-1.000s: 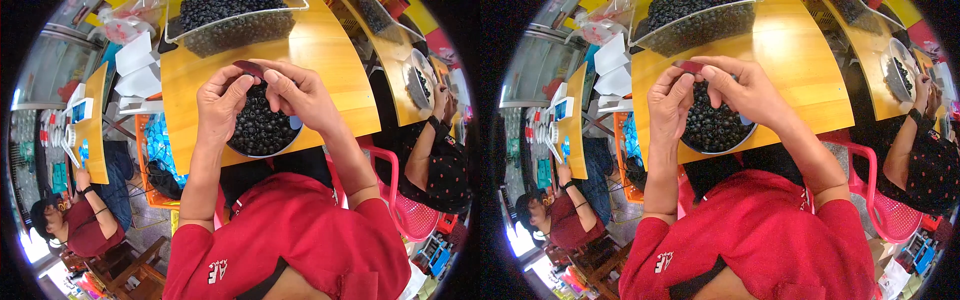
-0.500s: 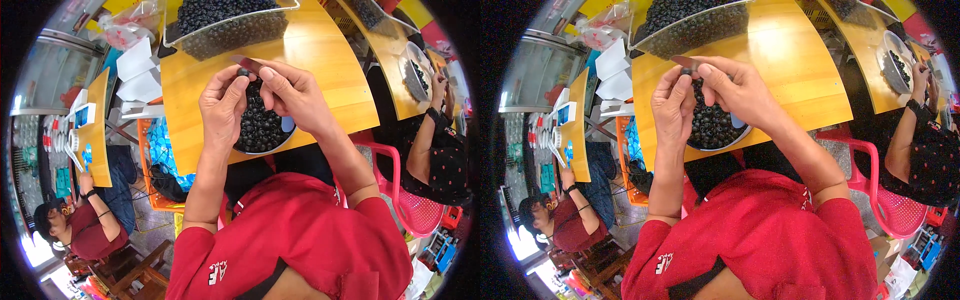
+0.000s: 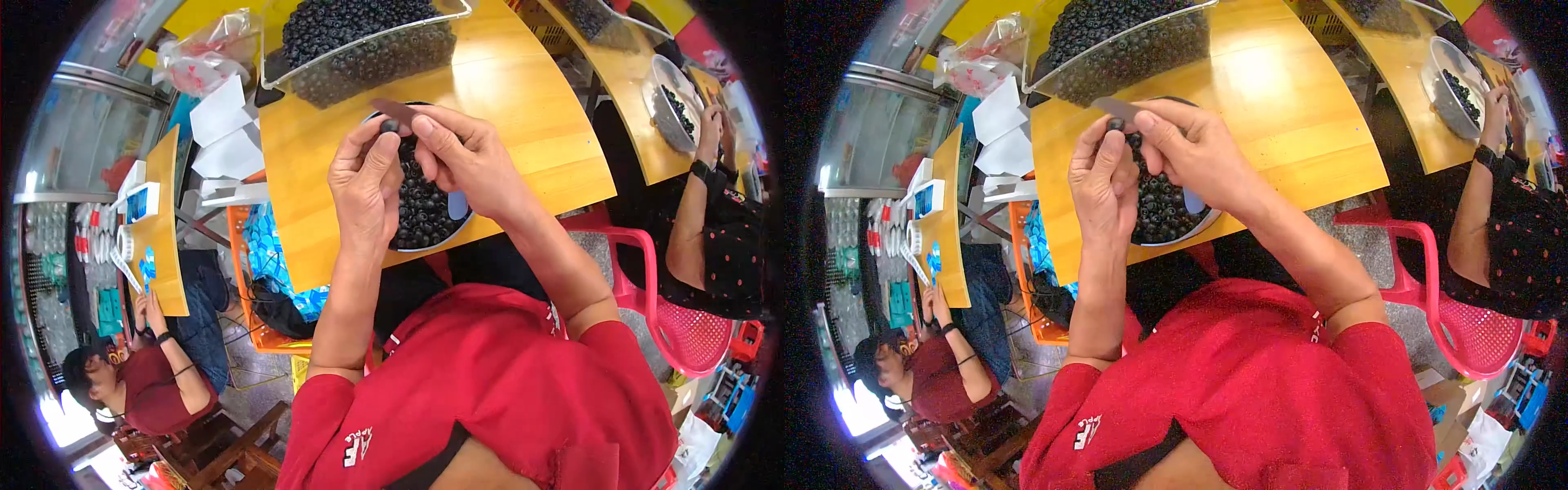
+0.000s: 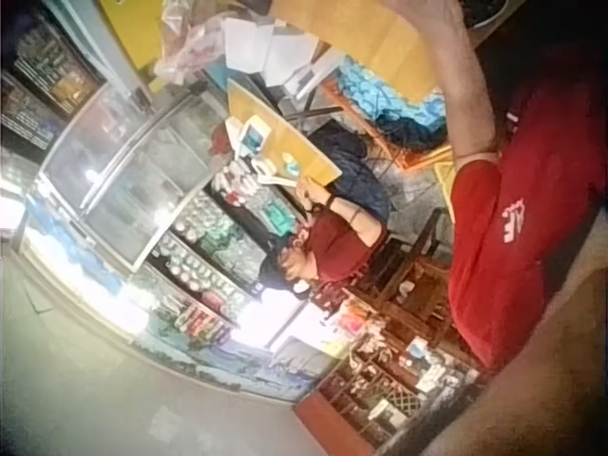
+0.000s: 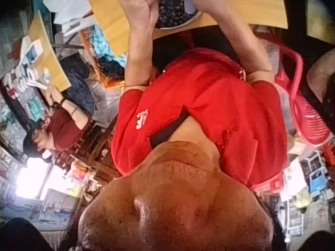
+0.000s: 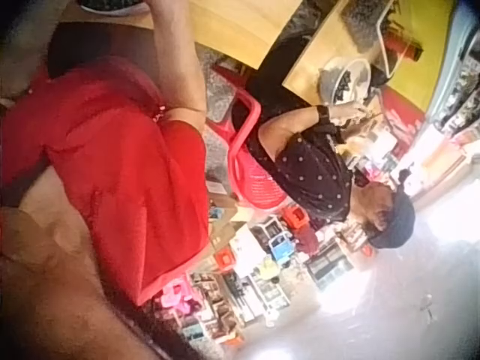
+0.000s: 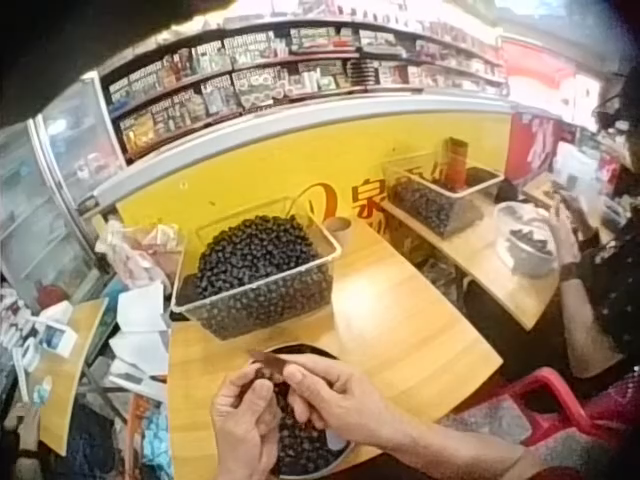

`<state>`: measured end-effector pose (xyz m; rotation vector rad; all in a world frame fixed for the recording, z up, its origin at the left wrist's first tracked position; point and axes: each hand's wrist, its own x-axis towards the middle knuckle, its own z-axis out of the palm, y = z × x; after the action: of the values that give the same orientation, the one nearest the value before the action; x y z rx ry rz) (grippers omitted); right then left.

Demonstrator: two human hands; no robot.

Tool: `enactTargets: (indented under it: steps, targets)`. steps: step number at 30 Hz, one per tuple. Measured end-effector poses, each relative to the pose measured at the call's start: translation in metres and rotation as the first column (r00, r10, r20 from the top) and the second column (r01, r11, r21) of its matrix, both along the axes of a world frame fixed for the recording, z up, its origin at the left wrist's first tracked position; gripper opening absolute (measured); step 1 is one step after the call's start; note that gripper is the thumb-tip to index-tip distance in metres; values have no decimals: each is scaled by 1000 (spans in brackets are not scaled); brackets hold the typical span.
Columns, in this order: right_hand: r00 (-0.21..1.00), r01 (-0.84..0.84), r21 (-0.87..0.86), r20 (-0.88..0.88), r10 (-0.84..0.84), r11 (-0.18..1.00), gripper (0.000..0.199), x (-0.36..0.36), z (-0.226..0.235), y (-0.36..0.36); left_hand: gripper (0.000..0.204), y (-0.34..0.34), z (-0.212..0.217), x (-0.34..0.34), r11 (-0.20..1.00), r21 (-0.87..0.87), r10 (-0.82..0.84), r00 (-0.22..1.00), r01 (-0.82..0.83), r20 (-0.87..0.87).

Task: The recorder uses a small knife to trim small dark fruits from a bowl and place them into a separate container.

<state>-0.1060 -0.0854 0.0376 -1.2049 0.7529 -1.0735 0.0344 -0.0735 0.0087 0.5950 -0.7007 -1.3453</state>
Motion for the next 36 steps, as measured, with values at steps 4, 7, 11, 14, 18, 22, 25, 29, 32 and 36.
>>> enactTargets:
  steps: [4,7,11,14,18,22,25,29,32,36]
  targets:
    - [998,-21,87,58,16,996,34,-1,-1,-2,20,0,4,2,998,15,-54,998,54,15]
    - [997,-24,86,70,18,996,34,-1,5,0,21,-2,7,3,998,21,-63,998,62,30]
    - [999,-27,7,-25,27,1000,34,6,10,2,24,-5,3,8,998,30,-53,998,54,-19]
    - [999,-5,-47,-44,3,999,34,9,2,-3,25,-6,1,10,997,47,-65,996,68,-56]
    - [999,-18,53,36,16,998,32,7,-5,-11,24,-6,8,11,988,87,-116,985,128,-130]
    - [989,-74,108,132,60,991,30,7,2,-9,24,-9,5,14,983,69,-157,971,172,-182]
    - [992,-51,58,120,44,997,29,10,0,-10,25,-11,2,13,983,60,-159,973,171,-169]
    - [995,11,67,103,-18,998,30,10,-9,-14,26,-12,4,12,978,65,-184,968,197,-169]
    - [990,-42,112,138,26,993,31,6,-8,-16,26,-12,9,14,975,119,-170,976,187,-139]
    - [995,-12,53,103,7,999,31,-1,-3,-19,26,-15,13,23,970,120,-217,976,213,17]
